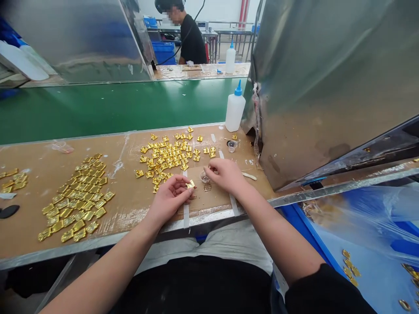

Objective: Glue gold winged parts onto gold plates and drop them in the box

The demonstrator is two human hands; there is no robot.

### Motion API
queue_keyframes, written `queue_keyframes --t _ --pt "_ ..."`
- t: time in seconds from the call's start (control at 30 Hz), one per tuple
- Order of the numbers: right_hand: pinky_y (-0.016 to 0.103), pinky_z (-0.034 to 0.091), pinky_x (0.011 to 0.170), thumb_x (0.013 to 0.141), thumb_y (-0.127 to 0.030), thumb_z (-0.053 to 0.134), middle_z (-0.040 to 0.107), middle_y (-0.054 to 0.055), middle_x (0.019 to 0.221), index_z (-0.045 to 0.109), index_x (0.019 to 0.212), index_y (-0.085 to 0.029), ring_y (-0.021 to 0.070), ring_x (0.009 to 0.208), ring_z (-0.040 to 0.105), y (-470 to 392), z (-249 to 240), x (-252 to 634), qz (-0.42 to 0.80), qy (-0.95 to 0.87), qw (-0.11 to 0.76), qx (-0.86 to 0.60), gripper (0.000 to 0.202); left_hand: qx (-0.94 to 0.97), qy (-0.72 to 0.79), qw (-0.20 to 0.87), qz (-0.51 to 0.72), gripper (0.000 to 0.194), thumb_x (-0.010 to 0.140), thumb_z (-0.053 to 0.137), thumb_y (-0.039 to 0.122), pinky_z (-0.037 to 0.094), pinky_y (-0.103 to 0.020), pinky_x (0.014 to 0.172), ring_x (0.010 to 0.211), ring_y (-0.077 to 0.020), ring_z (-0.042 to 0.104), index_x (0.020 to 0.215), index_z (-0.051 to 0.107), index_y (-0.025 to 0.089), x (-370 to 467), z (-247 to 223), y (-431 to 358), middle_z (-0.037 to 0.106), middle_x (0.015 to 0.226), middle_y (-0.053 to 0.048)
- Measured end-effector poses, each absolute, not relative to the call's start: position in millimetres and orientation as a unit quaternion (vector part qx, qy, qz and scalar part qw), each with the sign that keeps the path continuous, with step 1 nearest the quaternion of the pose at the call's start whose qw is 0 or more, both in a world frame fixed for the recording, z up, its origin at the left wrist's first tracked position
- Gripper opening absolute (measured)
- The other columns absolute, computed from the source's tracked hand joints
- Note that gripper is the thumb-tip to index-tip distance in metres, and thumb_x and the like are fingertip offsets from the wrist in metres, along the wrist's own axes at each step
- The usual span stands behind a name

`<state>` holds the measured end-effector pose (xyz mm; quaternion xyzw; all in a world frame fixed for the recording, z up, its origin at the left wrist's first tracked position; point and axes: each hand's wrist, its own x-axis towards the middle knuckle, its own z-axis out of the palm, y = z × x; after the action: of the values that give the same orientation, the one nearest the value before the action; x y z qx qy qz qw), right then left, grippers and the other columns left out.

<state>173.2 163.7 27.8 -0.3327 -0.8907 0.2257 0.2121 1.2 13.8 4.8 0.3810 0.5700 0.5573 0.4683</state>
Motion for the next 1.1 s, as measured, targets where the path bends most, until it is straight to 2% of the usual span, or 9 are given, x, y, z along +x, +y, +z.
queue_keyframes --t 0.17,0.23,0.3,0.43,0.53,0.63,0.83,0.97,1.1 --pt "0.029 0.021 0.063 0.099 -0.047 0.063 0.053 -0.002 0.067 0.051 0.065 -0.019 0.0133 0.065 0.043 163 33 175 0.230 -0.884 0.185 -0.362 0.046 0.383 0.575 0.462 0.556 0.038 0.082 0.084 0.041 0.055 -0.022 0.052 0.066 -0.0165 0.068 0.105 0.066 0.016 0 6 13 0.065 0.077 -0.001" --pt "0.028 0.023 0.063 0.094 -0.054 0.070 0.054 -0.002 0.068 0.056 0.069 -0.019 0.0139 0.067 0.045 161 33 180 0.250 -0.865 0.220 -0.376 0.046 0.382 0.577 0.461 0.556 0.040 0.083 0.083 0.043 0.054 -0.022 0.051 0.067 -0.0170 0.068 0.106 0.067 0.015 0 8 12 0.066 0.080 -0.002" --pt "0.027 0.025 0.063 0.091 -0.058 0.072 0.051 -0.002 0.068 0.056 0.070 -0.019 0.0136 0.066 0.044 157 34 187 0.300 -0.819 0.301 -0.384 0.047 0.384 0.576 0.460 0.557 0.042 0.083 0.083 0.045 0.053 -0.022 0.050 0.067 -0.0169 0.068 0.108 0.067 0.015 0 11 11 0.067 0.081 -0.003" --pt "0.025 0.019 0.053 0.095 -0.069 0.062 0.034 -0.006 0.062 0.048 0.066 -0.020 0.0098 0.054 0.028 141 42 206 0.568 -0.625 0.444 -0.301 0.059 0.384 0.586 0.453 0.552 0.045 0.082 0.083 0.049 0.051 -0.022 0.050 0.057 -0.0141 0.062 0.108 0.065 0.016 -1 17 8 0.066 0.077 -0.001" --pt "0.023 0.010 0.047 0.093 -0.072 0.065 0.028 -0.008 0.062 0.044 0.066 -0.020 0.0067 0.048 0.015 129 51 218 0.744 -0.461 0.449 -0.180 0.063 0.383 0.603 0.442 0.542 0.049 0.082 0.083 0.053 0.051 -0.024 0.051 0.053 -0.0141 0.060 0.110 0.064 0.017 -3 15 6 0.067 0.073 0.000" --pt "0.021 0.011 0.045 0.091 -0.071 0.068 0.027 -0.009 0.063 0.036 0.065 -0.019 0.0052 0.046 0.014 124 59 227 0.832 -0.355 0.420 -0.081 0.067 0.394 0.609 0.429 0.539 0.052 0.081 0.084 0.056 0.049 -0.023 0.050 0.050 -0.0138 0.057 0.111 0.063 0.019 -4 12 7 0.067 0.072 0.001" --pt "0.020 0.010 0.042 0.093 -0.084 0.051 0.027 -0.009 0.062 0.023 0.065 -0.020 0.0052 0.045 0.011 124 59 236 0.898 -0.229 0.372 0.054 0.076 0.394 0.624 0.410 0.535 0.063 0.072 0.088 0.064 0.041 -0.021 0.045 0.044 -0.0119 0.051 0.110 0.061 0.021 -3 13 8 0.064 0.069 0.004" --pt "0.022 0.009 0.040 0.087 -0.097 0.033 0.021 -0.010 0.058 0.020 0.066 -0.022 0.0061 0.045 0.007 121 50 239 0.894 -0.216 0.391 0.031 0.079 0.375 0.640 0.411 0.530 0.072 0.063 0.091 0.067 0.043 -0.023 0.045 0.045 -0.0118 0.051 0.113 0.066 0.021 -6 11 7 0.069 0.080 0.000" --pt "0.023 0.007 0.038 0.076 -0.107 0.015 0.014 -0.011 0.053 0.018 0.065 -0.025 0.0058 0.041 0.003 118 37 243 0.877 -0.214 0.431 -0.021 0.083 0.379 0.657 0.408 0.508 0.072 0.062 0.090 0.068 0.044 -0.026 0.043 0.047 -0.0135 0.051 0.116 0.070 0.025 -10 1 7 0.072 0.089 -0.001"
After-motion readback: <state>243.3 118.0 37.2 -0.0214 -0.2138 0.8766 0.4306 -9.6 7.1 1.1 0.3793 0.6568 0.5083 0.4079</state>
